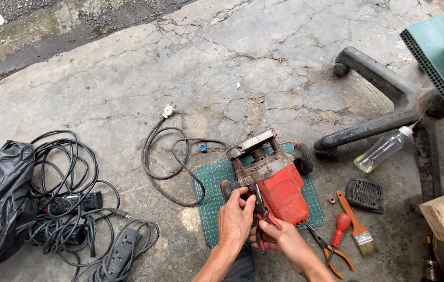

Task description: Disassembling and inspecting the internal components of a power jigsaw for maintenance or repair.

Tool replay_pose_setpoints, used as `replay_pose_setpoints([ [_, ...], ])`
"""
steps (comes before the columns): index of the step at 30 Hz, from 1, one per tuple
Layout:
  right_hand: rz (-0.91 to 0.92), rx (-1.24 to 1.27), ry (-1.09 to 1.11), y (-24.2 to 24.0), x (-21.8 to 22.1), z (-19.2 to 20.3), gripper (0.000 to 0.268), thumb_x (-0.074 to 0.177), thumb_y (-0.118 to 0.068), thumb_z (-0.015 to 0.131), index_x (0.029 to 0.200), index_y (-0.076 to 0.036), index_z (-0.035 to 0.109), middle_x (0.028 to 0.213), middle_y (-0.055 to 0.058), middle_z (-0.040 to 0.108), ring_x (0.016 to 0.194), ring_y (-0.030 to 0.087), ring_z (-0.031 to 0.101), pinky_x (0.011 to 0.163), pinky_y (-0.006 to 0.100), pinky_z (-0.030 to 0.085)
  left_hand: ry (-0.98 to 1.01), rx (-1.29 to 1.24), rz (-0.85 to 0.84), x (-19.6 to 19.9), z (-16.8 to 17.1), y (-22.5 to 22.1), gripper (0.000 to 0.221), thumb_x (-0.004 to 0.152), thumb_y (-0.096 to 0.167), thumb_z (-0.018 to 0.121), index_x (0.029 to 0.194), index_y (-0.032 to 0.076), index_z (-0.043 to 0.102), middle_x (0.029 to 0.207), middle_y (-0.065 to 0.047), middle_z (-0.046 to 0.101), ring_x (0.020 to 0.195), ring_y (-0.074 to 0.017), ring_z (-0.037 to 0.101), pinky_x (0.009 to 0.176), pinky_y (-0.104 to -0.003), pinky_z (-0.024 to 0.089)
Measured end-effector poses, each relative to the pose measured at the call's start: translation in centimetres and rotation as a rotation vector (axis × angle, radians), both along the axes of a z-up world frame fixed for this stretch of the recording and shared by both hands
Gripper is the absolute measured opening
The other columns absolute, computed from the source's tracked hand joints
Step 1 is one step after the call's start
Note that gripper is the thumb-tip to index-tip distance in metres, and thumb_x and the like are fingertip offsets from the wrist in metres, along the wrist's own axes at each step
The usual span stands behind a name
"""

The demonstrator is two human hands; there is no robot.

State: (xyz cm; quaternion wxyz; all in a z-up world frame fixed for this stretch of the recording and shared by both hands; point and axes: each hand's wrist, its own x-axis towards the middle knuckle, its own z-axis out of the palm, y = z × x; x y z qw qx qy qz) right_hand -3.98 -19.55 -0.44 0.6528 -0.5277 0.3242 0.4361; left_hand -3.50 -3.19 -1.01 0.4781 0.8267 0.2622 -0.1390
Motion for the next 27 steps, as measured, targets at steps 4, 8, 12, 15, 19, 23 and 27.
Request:
replay_pose_setpoints([
  [4, -0.023, 0.178, 0.061, -2.1, 1.3, -0.1, 0.034, 0.109, -0.012, 0.062, 0.128, 0.016, 0.069, 0.11, 0.033, 0.076, 0.099, 0.044, 0.077, 0.09, 0.052, 0.066, -0.022, -0.025, 0.049, 0.3, -0.1, 0.7, 0.038, 0.102, 0.029, 0.073, 0.139, 0.019, 0.074, 0.072, 0.006, 0.071, 0.059, -0.0061, 0.065, 0.049, -0.024, 0.053],
  [8, -0.068, 0.264, 0.149, -2.3, 1.6, 0.5, 0.05, 0.104, -0.011, 0.062, 0.145, 0.017, 0.066, 0.117, 0.039, 0.077, 0.111, 0.053, 0.077, 0.098, 0.06, 0.065, -0.046, -0.004, 0.1, 1.4, -0.7, 2.2, 0.035, 0.104, 0.024, 0.072, 0.138, 0.018, 0.074, 0.077, 0.004, 0.073, 0.056, -0.0062, 0.063, 0.045, -0.021, 0.054],
  [12, -0.075, 0.256, 0.176, -2.3, 2.0, 1.0, 0.049, 0.104, -0.006, 0.061, 0.146, 0.019, 0.066, 0.122, 0.042, 0.077, 0.113, 0.053, 0.076, 0.097, 0.06, 0.064, -0.104, 0.065, 0.093, 2.4, 1.1, 3.4, 0.034, 0.103, 0.019, 0.07, 0.136, 0.018, 0.076, 0.079, 0.006, 0.073, 0.057, -0.0057, 0.06, 0.051, -0.026, 0.054],
  [15, -0.05, 0.261, 0.174, -2.9, 1.7, 0.9, 0.046, 0.104, -0.003, 0.059, 0.144, 0.019, 0.065, 0.125, 0.043, 0.076, 0.113, 0.054, 0.076, 0.097, 0.06, 0.063, -0.106, 0.022, 0.072, 2.6, 1.0, 3.8, 0.033, 0.103, 0.018, 0.071, 0.135, 0.016, 0.076, 0.078, 0.004, 0.073, 0.056, -0.0056, 0.062, 0.049, -0.026, 0.054],
  [19, -0.069, 0.264, 0.189, -2.5, 1.8, 1.6, 0.049, 0.104, -0.006, 0.059, 0.146, 0.019, 0.065, 0.126, 0.044, 0.076, 0.114, 0.054, 0.075, 0.097, 0.061, 0.063, -0.105, 0.006, 0.043, 2.4, 0.9, 3.8, 0.036, 0.103, 0.016, 0.071, 0.138, 0.017, 0.074, 0.084, 0.004, 0.073, 0.06, -0.0057, 0.065, 0.05, -0.024, 0.058],
  [23, -0.126, 0.295, 0.171, -2.0, 2.0, 1.7, 0.051, 0.103, -0.006, 0.059, 0.145, 0.022, 0.065, 0.122, 0.046, 0.076, 0.108, 0.056, 0.075, 0.092, 0.061, 0.064, -0.128, 0.027, 0.01, 2.4, 0.8, 4.0, 0.035, 0.102, 0.016, 0.071, 0.137, 0.017, 0.073, 0.084, 0.004, 0.072, 0.063, -0.0059, 0.065, 0.052, -0.024, 0.056],
  [27, -0.148, 0.341, 0.186, -2.0, 1.8, 2.0, 0.049, 0.103, -0.007, 0.057, 0.143, 0.02, 0.064, 0.123, 0.046, 0.074, 0.109, 0.057, 0.074, 0.093, 0.064, 0.062, -0.108, 0.002, 0.013, 2.4, 0.8, 4.0, 0.036, 0.102, 0.016, 0.071, 0.139, 0.018, 0.073, 0.084, 0.004, 0.071, 0.063, -0.0051, 0.065, 0.052, -0.023, 0.057],
])
